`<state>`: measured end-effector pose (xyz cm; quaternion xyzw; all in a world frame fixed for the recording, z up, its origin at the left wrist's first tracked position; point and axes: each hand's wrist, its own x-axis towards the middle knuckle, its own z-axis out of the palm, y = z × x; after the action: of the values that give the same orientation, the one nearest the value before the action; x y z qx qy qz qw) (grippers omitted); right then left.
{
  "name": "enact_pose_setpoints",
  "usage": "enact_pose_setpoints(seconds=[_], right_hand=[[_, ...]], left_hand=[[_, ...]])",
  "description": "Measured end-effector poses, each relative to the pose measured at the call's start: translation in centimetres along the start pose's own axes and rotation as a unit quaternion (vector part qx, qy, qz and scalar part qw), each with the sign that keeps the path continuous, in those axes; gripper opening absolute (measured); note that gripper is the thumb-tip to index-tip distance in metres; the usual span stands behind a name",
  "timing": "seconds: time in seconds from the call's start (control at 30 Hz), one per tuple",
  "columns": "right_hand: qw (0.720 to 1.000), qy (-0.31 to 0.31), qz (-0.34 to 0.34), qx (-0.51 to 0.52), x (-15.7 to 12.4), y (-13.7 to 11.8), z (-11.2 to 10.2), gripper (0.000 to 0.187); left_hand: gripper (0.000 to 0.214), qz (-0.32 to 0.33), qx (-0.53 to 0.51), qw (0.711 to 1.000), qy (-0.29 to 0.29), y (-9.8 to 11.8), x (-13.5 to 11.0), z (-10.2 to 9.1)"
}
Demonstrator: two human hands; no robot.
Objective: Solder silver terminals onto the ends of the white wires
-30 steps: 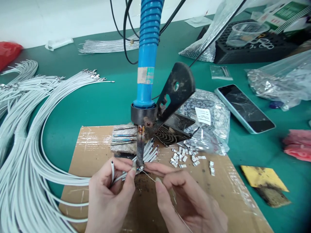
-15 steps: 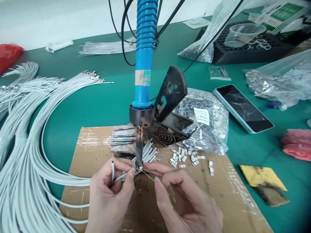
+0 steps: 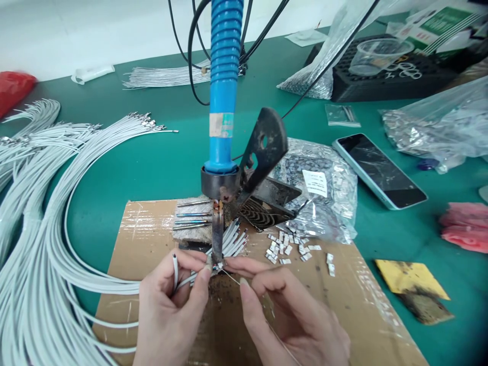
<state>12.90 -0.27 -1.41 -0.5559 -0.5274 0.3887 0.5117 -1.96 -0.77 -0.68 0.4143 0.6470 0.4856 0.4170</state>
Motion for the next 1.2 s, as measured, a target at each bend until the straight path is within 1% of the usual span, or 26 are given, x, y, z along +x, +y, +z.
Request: enact_pose_setpoints(seconds=[0.2, 0.33, 0.4, 0.57, 0.73, 0.8, 0.87, 0.9, 0.93, 1.0, 1.07, 1.13, 1.2], right_hand=[[1.0, 0.009, 0.012, 0.01, -0.1, 0.0, 0.1, 0.02], [1.0, 0.011, 0.004, 0.002, 0.1, -0.1, 0.1, 0.022], [1.0, 0.01, 0.002, -0.005, 0.1, -0.1, 0.0, 0.023], [1.0, 0.004, -0.002, 0.002, 0.1, 0.1, 0.0, 0.021], [1.0, 0.008, -0.001, 0.007, 0.0, 0.1, 0.2, 0.021], [1.0, 0.012, -0.004, 0.017, -0.1, 0.2, 0.3, 0.02], [1.0, 0.016, -0.007, 0.026, -0.1, 0.2, 0.3, 0.02], [0.999, 0.016, -0.007, 0.028, -0.1, 0.2, 0.3, 0.02], [0.999, 0.015, -0.006, 0.028, -0.1, 0.3, 0.3, 0.02], [1.0, 0.011, -0.002, 0.023, -0.1, 0.3, 0.3, 0.02], [1.0, 0.005, 0.003, 0.021, -0.1, 0.4, 0.2, 0.021], [1.0, 0.004, 0.007, 0.021, -0.1, 0.5, 0.2, 0.021], [1.0, 0.005, 0.009, 0.021, -0.1, 0.6, 0.2, 0.021]], left_hand=[[0.016, -0.013, -0.011, 1.0, 0.003, 0.4, 0.0, 0.4], [0.015, -0.034, -0.046, 0.996, 0.067, 1.1, -0.2, 1.5], [0.014, -0.044, -0.059, 0.993, 0.087, 1.4, -0.3, 2.0], [0.014, -0.056, -0.065, 0.993, 0.085, 1.7, -0.3, 2.3], [0.015, -0.047, -0.068, 0.993, 0.089, 1.4, -0.2, 1.9], [0.016, -0.038, -0.059, 0.995, 0.067, 1.3, -0.1, 1.6], [0.018, -0.028, -0.044, 0.998, 0.032, 1.2, 0.0, 1.4], [0.018, -0.026, -0.041, 0.998, 0.026, 1.2, 0.1, 1.4], [0.017, -0.028, -0.043, 0.998, 0.031, 1.2, 0.0, 1.5], [0.016, -0.041, -0.057, 0.995, 0.07, 1.4, -0.1, 1.8], [0.015, -0.054, -0.067, 0.992, 0.095, 1.4, -0.2, 2.1], [0.014, -0.057, -0.066, 0.992, 0.094, 1.4, -0.2, 2.1], [0.014, -0.054, -0.058, 0.994, 0.071, 1.3, -0.1, 2.0]])
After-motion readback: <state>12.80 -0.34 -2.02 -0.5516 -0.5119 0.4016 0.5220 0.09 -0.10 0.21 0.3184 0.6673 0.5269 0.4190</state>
